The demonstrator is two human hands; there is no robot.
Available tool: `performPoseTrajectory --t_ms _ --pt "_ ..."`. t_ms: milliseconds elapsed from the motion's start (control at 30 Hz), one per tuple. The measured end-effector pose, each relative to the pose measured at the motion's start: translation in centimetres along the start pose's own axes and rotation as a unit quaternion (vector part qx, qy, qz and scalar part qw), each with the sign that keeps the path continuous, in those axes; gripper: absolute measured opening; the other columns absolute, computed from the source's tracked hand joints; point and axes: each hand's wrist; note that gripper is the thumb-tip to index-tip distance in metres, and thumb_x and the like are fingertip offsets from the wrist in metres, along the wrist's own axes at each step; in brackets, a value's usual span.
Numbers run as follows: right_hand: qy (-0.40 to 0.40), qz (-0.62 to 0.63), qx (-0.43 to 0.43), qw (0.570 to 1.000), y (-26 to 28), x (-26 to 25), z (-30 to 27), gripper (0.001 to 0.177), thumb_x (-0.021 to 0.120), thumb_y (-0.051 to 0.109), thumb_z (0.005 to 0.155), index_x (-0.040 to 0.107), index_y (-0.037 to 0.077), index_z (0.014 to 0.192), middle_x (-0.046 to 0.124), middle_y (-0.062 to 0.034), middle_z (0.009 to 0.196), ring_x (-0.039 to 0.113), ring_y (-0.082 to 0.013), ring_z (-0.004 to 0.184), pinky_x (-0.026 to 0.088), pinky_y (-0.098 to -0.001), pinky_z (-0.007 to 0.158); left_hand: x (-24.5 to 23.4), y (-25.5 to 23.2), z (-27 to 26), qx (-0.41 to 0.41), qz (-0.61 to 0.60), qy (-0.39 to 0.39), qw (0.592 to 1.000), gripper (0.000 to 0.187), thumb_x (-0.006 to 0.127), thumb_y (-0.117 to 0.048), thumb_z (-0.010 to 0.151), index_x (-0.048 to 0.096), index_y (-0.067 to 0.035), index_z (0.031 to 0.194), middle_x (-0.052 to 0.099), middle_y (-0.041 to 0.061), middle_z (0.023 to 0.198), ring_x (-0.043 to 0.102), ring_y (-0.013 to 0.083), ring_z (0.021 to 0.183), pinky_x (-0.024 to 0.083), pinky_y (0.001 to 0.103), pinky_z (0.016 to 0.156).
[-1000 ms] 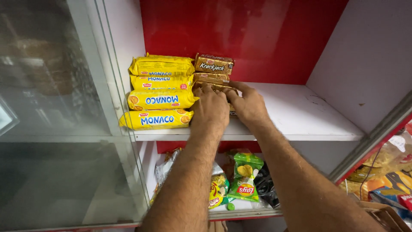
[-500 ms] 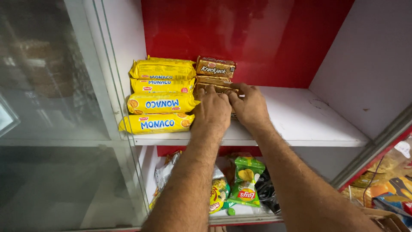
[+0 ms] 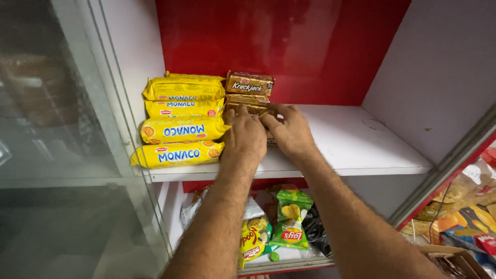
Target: Stocking packs of biscuits onto a retail shelf.
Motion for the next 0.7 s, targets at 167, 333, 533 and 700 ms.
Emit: performPoseTrajectory --t_ms 167,333,533,700 --pt "0.006 -0.004 0.002 1.000 -0.3 0.2 0.1 0.056 0.058 0.038 0.091 0.062 0.007 0.136 0.053 -0.0197 0.141 0.066 -0.0315 0.118 0.055 -0.0432 0.100 -0.7 -0.5 -0.3 0.004 -0.014 -0.010 1.000 0.049 0.049 -0.026 0.101 0.045 -0.002 0.144 0.044 0.027 0.146 0.047 0.0444 0.133 0.042 0.053 0.110" --pt "0.001 -0.068 0.031 0.997 0.1 0.5 0.3 0.051 0.050 0.037 0.097 0.061 0.010 0.138 0.051 -0.0216 0.139 0.061 -0.0328 0.121 0.053 -0.0463 0.101 -1.1 -0.6 -0.3 -0.002 -0.014 -0.004 1.000 0.050 0.048 -0.026 0.100 0.045 -0.001 0.143 0.046 0.027 0.143 0.048 0.0436 0.132 0.042 0.053 0.109" --pt "0.011 -0.069 -0.034 0.997 -2.0 1.2 1.8 0.045 0.052 0.036 0.098 0.071 0.015 0.132 0.065 -0.0197 0.129 0.065 -0.0355 0.119 0.050 -0.0476 0.107 -0.6 0.1 0.7 0.014 0.009 -0.030 0.999 0.049 0.050 -0.026 0.096 0.050 0.002 0.137 0.050 0.028 0.139 0.051 0.0440 0.129 0.044 0.053 0.108" --pt "-0.058 -0.059 -0.001 0.997 -0.8 1.1 1.8 0.053 0.064 0.040 0.089 0.062 0.004 0.128 0.055 -0.0244 0.129 0.065 -0.0408 0.108 0.053 -0.0501 0.095 1.0 0.1 1.2 0.026 0.025 -0.055 0.998 0.049 0.051 -0.026 0.093 0.055 0.004 0.132 0.054 0.029 0.135 0.053 0.0445 0.126 0.046 0.053 0.107"
Point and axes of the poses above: each hand's wrist, its own z-axis towards the middle knuckle, its own x-axis out of the palm, y = z × x
